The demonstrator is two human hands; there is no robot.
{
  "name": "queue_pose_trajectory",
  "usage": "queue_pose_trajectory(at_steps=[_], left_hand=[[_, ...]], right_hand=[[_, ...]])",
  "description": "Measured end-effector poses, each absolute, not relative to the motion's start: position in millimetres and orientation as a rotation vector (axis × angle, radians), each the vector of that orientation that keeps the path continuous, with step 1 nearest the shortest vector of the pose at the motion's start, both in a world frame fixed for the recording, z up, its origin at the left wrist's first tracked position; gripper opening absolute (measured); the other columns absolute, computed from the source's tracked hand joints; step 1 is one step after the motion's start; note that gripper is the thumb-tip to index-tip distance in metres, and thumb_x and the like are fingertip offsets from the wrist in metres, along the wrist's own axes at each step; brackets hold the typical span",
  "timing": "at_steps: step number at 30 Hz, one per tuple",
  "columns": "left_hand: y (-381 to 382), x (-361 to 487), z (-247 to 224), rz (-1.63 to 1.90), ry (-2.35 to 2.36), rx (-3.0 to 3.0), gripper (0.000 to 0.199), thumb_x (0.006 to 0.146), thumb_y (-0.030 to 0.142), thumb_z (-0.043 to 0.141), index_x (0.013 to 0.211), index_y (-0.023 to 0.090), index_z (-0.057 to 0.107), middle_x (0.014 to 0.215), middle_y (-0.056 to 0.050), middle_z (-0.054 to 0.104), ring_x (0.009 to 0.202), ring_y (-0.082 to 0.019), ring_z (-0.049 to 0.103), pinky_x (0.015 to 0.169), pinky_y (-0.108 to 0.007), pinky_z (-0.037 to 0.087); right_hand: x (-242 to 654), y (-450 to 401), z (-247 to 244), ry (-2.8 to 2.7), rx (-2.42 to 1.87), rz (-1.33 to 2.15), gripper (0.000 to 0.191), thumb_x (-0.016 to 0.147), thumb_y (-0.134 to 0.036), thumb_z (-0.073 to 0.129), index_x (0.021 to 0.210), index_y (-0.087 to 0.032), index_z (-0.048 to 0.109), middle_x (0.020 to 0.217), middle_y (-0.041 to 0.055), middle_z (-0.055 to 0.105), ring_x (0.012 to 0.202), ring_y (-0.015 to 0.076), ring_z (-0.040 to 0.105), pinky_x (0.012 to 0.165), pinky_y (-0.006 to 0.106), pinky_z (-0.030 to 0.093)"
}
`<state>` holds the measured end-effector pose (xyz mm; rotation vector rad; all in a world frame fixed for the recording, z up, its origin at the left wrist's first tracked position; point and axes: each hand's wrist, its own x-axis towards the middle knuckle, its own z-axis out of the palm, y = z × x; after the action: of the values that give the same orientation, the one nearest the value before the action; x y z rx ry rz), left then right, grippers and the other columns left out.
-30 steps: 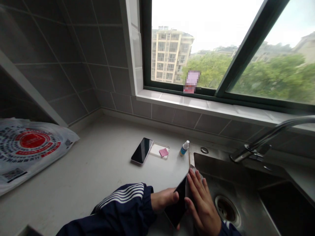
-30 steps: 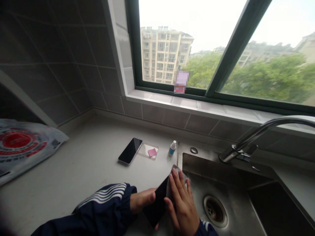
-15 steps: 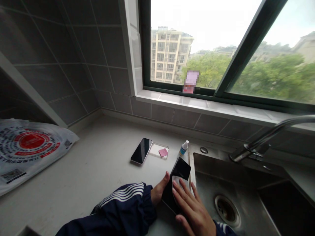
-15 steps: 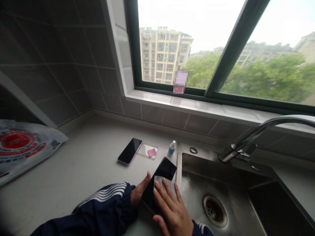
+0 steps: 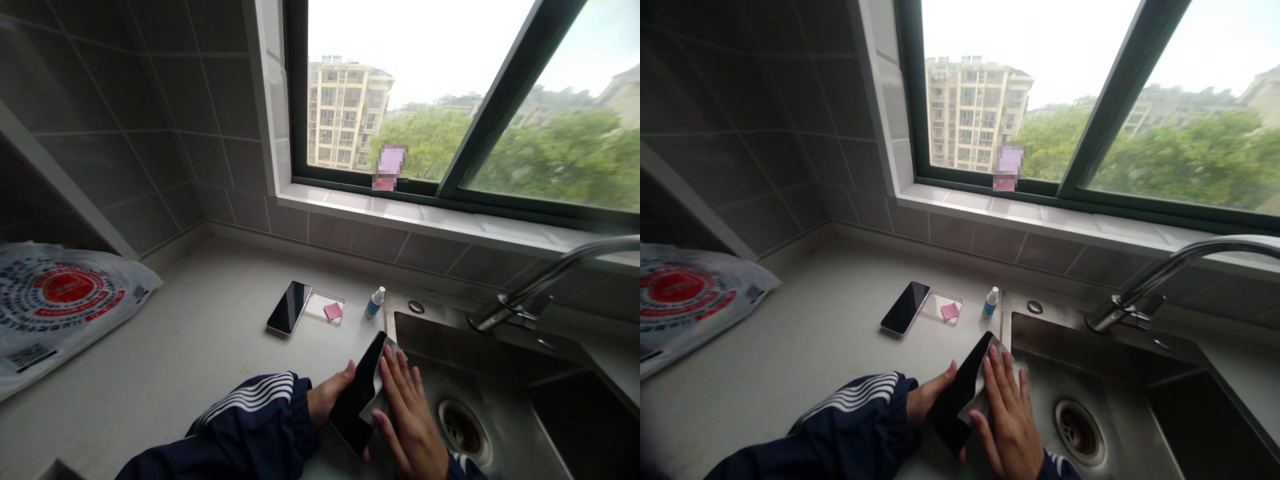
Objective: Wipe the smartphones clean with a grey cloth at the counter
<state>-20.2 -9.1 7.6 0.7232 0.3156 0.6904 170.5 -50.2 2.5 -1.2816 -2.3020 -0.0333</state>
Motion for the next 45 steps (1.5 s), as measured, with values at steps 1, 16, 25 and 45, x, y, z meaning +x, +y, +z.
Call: queue_pose_trajectory(at_steps=[1, 16, 25, 45], left_hand=[[-9.4, -20.7, 6.8, 0.675, 0.322, 0.744, 0.059, 0.094, 0.055, 0.035, 0.139, 0.019, 0.048, 0.145, -0.009, 0.048, 0.137, -0.023, 0.039, 0.119, -0.041, 0.015], [-10.4, -19.7, 3.3, 0.644, 0.363, 0.52, 0.057, 0.093, 0.05, 0.04, 0.134, 0.013, 0.053, 0.135, -0.015, 0.057, 0.119, -0.031, 0.058, 0.105, -0.052, 0.038], [-5.2, -19.0, 4.7, 0.667, 0.418, 0.415, 0.061, 0.091, 0.057, 0.043, 0.121, 0.009, 0.064, 0.104, -0.011, 0.073, 0.106, -0.025, 0.064, 0.107, -0.037, 0.037], [-14.8, -23.8, 1.6, 0.49, 0.325, 0.684, 0.076, 0.088, 0.071, 0.023, 0.135, 0.019, 0.053, 0.087, -0.012, 0.072, 0.074, -0.026, 0.069, 0.087, -0.055, 0.048]], right_hand=[[170.8, -49.9, 2.5, -2.272, -1.313, -0.026, 0.066, 0.099, -0.032, 0.038, 0.155, -0.011, 0.011, 0.16, 0.016, 0.014, 0.147, 0.036, 0.01, 0.116, 0.057, 0.014], [170.2, -48.7, 7.1, -2.145, -1.371, -0.01, 0.066, 0.099, -0.03, 0.038, 0.156, -0.016, 0.007, 0.161, 0.0151, 0.01, 0.147, 0.038, 0.01, 0.112, 0.063, 0.02], [170.0, -49.0, 1.0, -2.194, -1.364, 0.004, 0.066, 0.098, -0.03, 0.038, 0.156, -0.015, 0.008, 0.161, 0.0158, 0.012, 0.147, 0.0382, 0.01, 0.112, 0.063, 0.022], [174.8, -48.7, 6.9, -2.178, -1.282, -0.027, 0.061, 0.097, -0.023, 0.04, 0.154, -0.015, 0.02, 0.157, 0.012, 0.028, 0.146, 0.0375, 0.015, 0.114, 0.061, 0.019]])
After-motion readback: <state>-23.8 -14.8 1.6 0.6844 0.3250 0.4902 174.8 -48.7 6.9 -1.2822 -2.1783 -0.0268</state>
